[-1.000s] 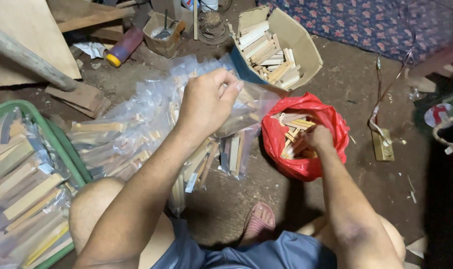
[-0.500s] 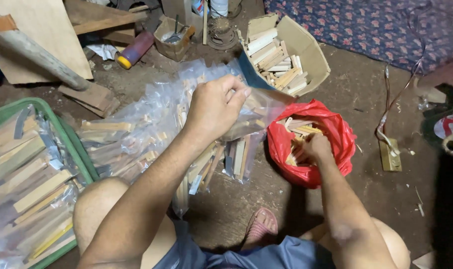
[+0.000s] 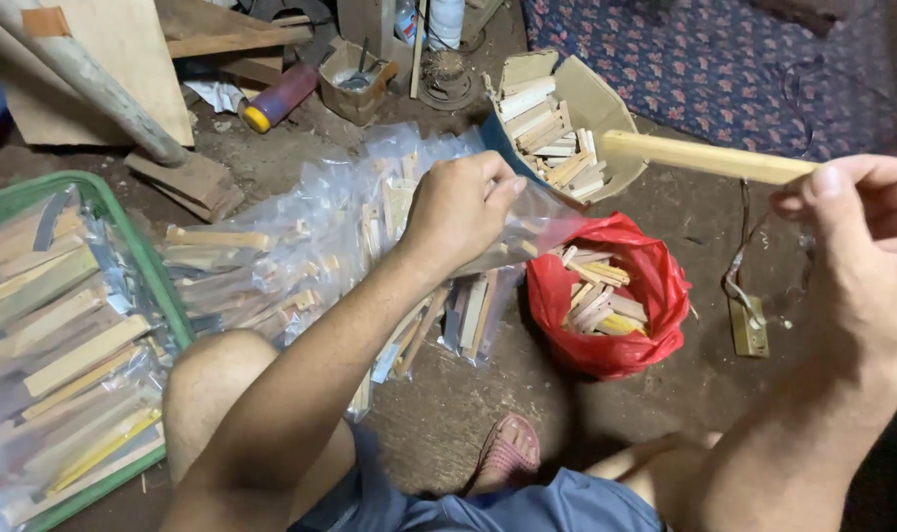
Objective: The person sorts wooden strips from various containers, placing them into plastic bags and a red basket by hand.
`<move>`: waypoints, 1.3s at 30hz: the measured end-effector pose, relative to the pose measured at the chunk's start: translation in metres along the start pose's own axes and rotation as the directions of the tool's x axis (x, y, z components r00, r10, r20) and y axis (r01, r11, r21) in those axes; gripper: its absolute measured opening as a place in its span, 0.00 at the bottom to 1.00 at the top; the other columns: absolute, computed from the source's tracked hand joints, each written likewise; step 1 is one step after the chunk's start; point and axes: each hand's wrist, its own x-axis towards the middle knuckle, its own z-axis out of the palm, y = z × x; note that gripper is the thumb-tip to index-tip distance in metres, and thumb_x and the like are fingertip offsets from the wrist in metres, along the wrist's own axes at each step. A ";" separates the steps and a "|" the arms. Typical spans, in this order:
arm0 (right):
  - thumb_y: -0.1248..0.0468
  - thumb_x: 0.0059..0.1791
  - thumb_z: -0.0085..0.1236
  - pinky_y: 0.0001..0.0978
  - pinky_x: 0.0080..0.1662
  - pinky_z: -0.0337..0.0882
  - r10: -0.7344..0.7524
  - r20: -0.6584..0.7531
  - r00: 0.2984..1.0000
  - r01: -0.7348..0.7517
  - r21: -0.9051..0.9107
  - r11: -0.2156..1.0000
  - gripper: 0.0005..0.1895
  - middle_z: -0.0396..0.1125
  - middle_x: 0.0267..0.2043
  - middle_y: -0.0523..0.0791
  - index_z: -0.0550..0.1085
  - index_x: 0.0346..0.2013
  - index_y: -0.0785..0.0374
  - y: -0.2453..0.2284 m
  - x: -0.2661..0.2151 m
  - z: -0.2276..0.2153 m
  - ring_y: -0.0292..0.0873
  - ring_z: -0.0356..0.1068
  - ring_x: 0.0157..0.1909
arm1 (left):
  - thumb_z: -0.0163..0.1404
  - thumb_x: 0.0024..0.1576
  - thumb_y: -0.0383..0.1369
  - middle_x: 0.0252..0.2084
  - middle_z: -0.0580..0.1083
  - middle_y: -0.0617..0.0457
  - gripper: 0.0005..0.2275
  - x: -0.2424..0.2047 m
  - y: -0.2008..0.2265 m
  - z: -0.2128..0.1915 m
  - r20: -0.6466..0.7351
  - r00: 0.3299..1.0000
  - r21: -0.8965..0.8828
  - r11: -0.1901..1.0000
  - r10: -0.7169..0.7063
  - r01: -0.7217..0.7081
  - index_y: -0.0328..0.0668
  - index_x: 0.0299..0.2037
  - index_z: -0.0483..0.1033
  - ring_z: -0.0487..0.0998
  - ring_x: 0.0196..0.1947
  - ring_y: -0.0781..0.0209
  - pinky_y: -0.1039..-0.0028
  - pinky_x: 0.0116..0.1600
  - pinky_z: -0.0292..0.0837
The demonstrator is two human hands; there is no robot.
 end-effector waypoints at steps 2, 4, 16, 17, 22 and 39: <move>0.71 0.67 0.54 0.21 0.47 0.66 -0.015 0.042 0.999 0.016 -0.031 0.999 0.05 0.67 0.45 0.46 0.70 0.57 0.70 -0.033 -0.006 0.021 0.34 0.64 0.41 | 0.53 0.58 0.31 0.16 0.71 0.59 0.06 0.001 -0.001 0.000 0.003 1.000 -0.009 1.000 0.000 0.000 0.40 0.30 0.80 0.63 0.12 0.70 0.74 0.18 0.60; 0.77 0.63 0.58 0.20 0.31 0.58 -0.016 0.084 0.996 0.021 -0.066 0.998 0.05 0.67 0.38 0.48 0.73 0.53 0.75 -0.048 -0.013 0.043 0.33 0.58 0.28 | 0.54 0.59 0.31 0.16 0.71 0.59 0.06 -0.003 -0.004 0.003 0.017 1.000 -0.023 1.000 -0.005 0.006 0.41 0.30 0.81 0.63 0.12 0.71 0.75 0.18 0.58; 0.68 0.40 0.73 0.43 0.52 0.71 -0.396 0.303 0.867 0.472 -0.242 0.848 0.13 0.73 0.51 0.53 0.83 0.39 0.66 -0.013 -0.009 0.157 0.53 0.69 0.53 | 0.52 0.57 0.32 0.17 0.72 0.57 0.07 -0.007 -0.004 0.001 -0.022 0.999 -0.067 0.997 0.027 -0.028 0.42 0.29 0.79 0.66 0.15 0.67 0.71 0.21 0.63; 0.69 0.40 0.70 0.41 0.51 0.72 -0.386 0.352 0.853 0.487 -0.271 0.830 0.12 0.74 0.48 0.50 0.83 0.38 0.64 -0.003 -0.011 0.166 0.53 0.69 0.52 | 0.52 0.56 0.31 0.18 0.72 0.56 0.06 -0.009 -0.003 0.001 -0.028 0.999 -0.073 0.997 0.034 -0.036 0.41 0.29 0.79 0.68 0.16 0.65 0.70 0.22 0.65; 0.65 0.46 0.59 0.46 0.48 0.72 -0.211 0.524 0.825 0.420 -0.319 0.850 0.05 0.73 0.34 0.48 0.76 0.27 0.63 0.013 -0.013 0.177 0.58 0.68 0.51 | 0.50 0.56 0.26 0.18 0.73 0.55 0.05 -0.006 -0.009 0.010 0.015 0.999 -0.097 0.995 0.041 -0.040 0.39 0.27 0.76 0.71 0.16 0.65 0.71 0.23 0.68; 0.46 0.35 0.76 0.34 0.41 0.73 0.843 0.429 0.324 -0.474 -0.698 0.537 0.28 0.75 0.29 0.46 0.83 0.34 0.68 0.361 -0.082 0.133 0.43 0.69 0.29 | 0.56 0.62 0.27 0.17 0.62 0.63 0.05 0.013 -0.006 0.007 -0.049 0.999 -0.032 0.999 0.001 -0.003 0.37 0.33 0.81 0.55 0.15 0.73 0.79 0.20 0.51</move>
